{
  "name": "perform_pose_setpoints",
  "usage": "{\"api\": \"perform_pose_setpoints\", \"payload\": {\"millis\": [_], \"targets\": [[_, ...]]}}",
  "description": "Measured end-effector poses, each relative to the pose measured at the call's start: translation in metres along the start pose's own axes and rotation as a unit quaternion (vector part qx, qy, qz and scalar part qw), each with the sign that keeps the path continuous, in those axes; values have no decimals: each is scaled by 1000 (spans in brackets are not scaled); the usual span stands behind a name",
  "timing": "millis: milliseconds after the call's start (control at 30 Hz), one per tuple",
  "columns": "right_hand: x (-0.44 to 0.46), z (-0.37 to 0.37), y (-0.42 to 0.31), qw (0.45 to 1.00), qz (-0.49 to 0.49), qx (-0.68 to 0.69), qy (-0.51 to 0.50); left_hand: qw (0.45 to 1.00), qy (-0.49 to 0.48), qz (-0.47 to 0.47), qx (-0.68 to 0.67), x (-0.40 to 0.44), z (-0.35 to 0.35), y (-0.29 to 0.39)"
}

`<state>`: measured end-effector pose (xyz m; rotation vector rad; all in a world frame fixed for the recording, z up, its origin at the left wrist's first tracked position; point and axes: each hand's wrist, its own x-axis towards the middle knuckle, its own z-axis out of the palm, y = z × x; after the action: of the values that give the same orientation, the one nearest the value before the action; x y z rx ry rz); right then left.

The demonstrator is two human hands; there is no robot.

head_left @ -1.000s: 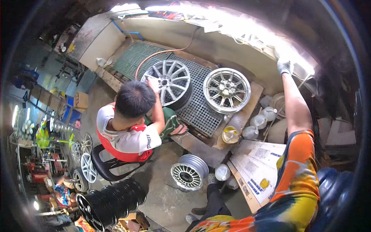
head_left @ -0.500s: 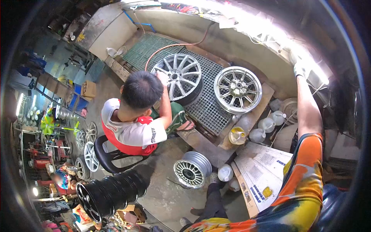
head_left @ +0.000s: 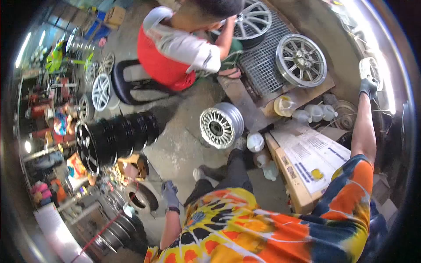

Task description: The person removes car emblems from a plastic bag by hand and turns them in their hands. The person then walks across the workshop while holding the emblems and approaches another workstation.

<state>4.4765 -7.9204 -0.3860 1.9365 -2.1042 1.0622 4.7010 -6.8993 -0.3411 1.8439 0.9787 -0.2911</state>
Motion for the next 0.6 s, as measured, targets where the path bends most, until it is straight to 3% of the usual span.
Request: {"api": "perform_pose_setpoints", "payload": {"millis": [100, 233, 433, 500, 600], "targets": [[-39, -40, -33, 998, 21, -13, -50, 998, -53, -15, -39, 22, -18, -27], [-85, -66, -62, 995, 47, 12, -90, 997, -37, -22, -61, 25, -32, -44], [-196, -128, -124, 999, -5, 15, -45, 987, -51, -13, -151, 63, -71, -74], [-238, -162, -143, 994, -1, 64, -93, 979, -43, -48, -196, 78, -85, -80], [-303, -208, -165, 993, -14, 74, -87, 973, -66, -52, -215, 112, -112, -93]]}}
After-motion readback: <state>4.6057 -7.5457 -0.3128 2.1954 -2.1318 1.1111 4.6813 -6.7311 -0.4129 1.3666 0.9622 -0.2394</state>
